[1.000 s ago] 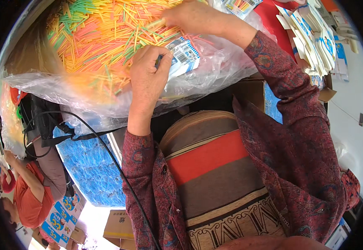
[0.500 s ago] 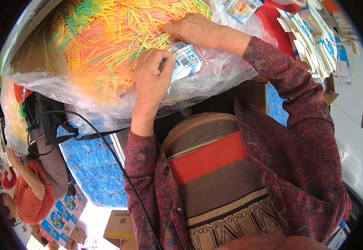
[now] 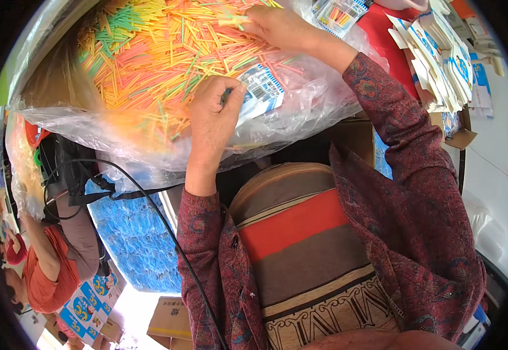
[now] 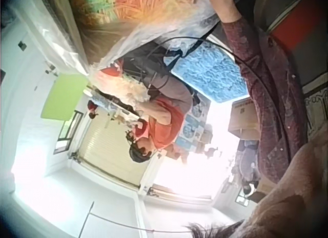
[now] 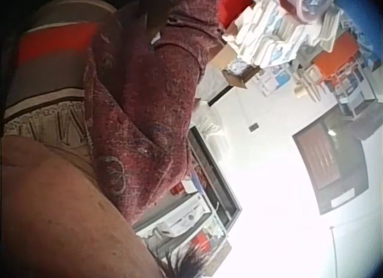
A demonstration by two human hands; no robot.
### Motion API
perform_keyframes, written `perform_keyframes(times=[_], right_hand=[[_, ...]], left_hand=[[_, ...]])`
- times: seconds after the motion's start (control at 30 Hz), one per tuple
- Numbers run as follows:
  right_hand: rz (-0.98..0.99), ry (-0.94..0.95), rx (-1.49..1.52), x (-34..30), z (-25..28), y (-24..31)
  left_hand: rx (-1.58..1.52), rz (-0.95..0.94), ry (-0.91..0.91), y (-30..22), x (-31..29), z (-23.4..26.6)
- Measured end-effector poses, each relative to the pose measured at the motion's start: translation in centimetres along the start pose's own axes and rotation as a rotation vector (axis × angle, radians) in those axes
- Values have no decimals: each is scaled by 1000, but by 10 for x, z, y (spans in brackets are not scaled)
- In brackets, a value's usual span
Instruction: Manually packaging small rubber bands and blue packets into bags and boxes.
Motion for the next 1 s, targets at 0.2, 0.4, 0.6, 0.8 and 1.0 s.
perform_keyframes(times=[0.2,0.4,0.6,0.8,1.0], right_hand=[[-613,380,590,17,46,41],[-340,322,435,-5,28,24],[-247,490,135,0,41,60],[-528,-64,921,20,21,45],[-711,-397,1336,32,40,114]], left_hand=[[-553,135,-86,1,10,14],[-864,19,-107,-15,53,12],[-871,88,20,-6,60,-17],[-1329,291,-242,-25,55,-12],[-1675,259,-149,-20,61,-25]])
Point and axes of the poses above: each hand's wrist, its own x-axis towards the middle knuckle, its own z-axis out of the back of the hand, y = z × x, the point moved 1 cm from there along x, towards the middle knuckle, and after that the axes turned 4 degrees about x, right-handed, at the moved point
